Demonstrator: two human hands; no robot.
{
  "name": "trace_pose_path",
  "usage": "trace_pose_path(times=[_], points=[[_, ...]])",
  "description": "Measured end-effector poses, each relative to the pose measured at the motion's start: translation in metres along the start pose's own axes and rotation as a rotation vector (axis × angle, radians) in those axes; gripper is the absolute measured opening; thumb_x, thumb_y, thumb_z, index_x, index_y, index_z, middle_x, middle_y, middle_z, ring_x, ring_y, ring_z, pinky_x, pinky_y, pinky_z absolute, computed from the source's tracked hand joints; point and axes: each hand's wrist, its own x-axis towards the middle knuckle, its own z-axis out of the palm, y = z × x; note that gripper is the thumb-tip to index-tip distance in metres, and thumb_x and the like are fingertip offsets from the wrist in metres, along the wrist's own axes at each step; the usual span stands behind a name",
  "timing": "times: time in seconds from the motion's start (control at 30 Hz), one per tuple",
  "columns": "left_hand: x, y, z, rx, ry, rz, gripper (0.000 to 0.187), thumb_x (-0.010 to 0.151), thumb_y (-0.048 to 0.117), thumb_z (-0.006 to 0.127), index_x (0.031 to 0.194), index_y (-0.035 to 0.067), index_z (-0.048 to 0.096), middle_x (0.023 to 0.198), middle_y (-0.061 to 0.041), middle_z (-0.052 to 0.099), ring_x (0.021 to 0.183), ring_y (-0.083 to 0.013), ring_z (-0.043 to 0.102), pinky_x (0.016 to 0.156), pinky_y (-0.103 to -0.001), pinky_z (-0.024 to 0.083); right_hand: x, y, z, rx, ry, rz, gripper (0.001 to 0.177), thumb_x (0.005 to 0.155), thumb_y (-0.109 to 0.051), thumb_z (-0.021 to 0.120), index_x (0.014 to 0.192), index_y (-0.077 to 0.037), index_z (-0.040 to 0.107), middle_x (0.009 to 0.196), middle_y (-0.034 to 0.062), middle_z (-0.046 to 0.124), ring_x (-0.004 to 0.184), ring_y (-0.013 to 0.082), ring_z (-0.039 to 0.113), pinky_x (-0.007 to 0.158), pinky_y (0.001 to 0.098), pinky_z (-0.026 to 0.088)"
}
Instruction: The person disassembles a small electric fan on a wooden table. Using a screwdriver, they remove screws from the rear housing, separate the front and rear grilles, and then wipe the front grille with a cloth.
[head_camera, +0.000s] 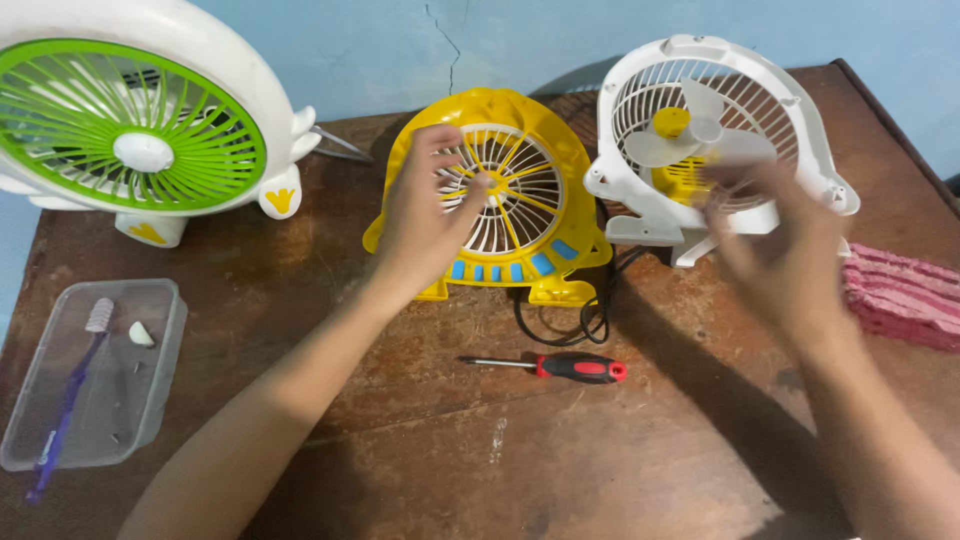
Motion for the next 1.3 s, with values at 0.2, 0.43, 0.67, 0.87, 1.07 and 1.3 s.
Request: trace_pose_path(times=[0.2,0.43,0.67,0.87,1.07,1.3], points=[[0.052,-0.016,0.088,-0.073,-0.137,-0.087,0.055,0.096,0.033,0.071,0.130,-0.004,0.049,0.125,-0.019,0.066,0.100,-0.0238,0.074,0.080,-0.035,0.062,0.013,0.091,-0.025,-0.756,0.199,-0.071,0.048,0.102,-0.026,0.081,0.132,0.006,0.061,0.115,0.0260,0.071,0.107,0.0388,0.069,0.087,0.0473,0.058],[0.090,-0.037,0.165,0.028,-0.372,-0.287,0.054,0.093,0.046,0.072,0.113,-0.003,0.061,0.106,-0.021,0.074,0.100,-0.0338,0.073,0.086,-0.042,0.057,0.003,0.148,-0.025,-0.211,-0.090,0.674,0.056,0.108,-0.043,0.062,0.134,0.005,0.065,0.107,0.0289,0.072,0.096,0.0351,0.073,0.087,0.0477,0.055],[0.082,-0.041,0.177,-0.128,-0.262,-0.163,0.042,0.092,0.030,0.072,0.118,-0.001,0.062,0.113,-0.021,0.074,0.108,-0.0350,0.072,0.091,-0.043,0.055,0.001,0.157,-0.022,-0.159,0.012,0.643,0.043,0.111,-0.034,0.063,0.125,0.006,0.068,0.103,0.0263,0.073,0.089,0.0312,0.073,0.084,0.0432,0.055],[0.076,-0.023,0.165,-0.167,-0.124,0.065,0.051,0.094,0.026,0.074,0.130,-0.005,0.056,0.123,-0.024,0.070,0.117,-0.0353,0.068,0.098,-0.041,0.053,-0.013,0.171,-0.012,-0.004,0.261,0.439,0.032,0.113,-0.020,0.060,0.125,0.008,0.053,0.111,0.0238,0.069,0.091,0.0261,0.073,0.069,0.0376,0.059],[0.080,-0.020,0.167,-0.255,-0.055,0.039,0.051,0.090,0.014,0.079,0.131,-0.005,0.056,0.125,-0.021,0.069,0.117,-0.0329,0.070,0.098,-0.038,0.054,-0.023,0.210,0.015,0.111,0.326,0.165,0.018,0.129,-0.015,0.042,0.134,-0.001,0.033,0.115,0.0205,0.064,0.099,0.0240,0.070,0.086,0.0361,0.064],[0.086,-0.020,0.186,-0.196,0.001,0.117,0.043,0.088,0.007,0.080,0.126,-0.003,0.061,0.122,-0.021,0.069,0.116,-0.0377,0.068,0.098,-0.040,0.054,-0.034,0.256,0.032,0.054,0.370,0.151,0.023,0.130,-0.017,0.041,0.135,-0.001,0.025,0.127,0.0254,0.055,0.125,0.0286,0.060,0.112,0.0424,0.049]])
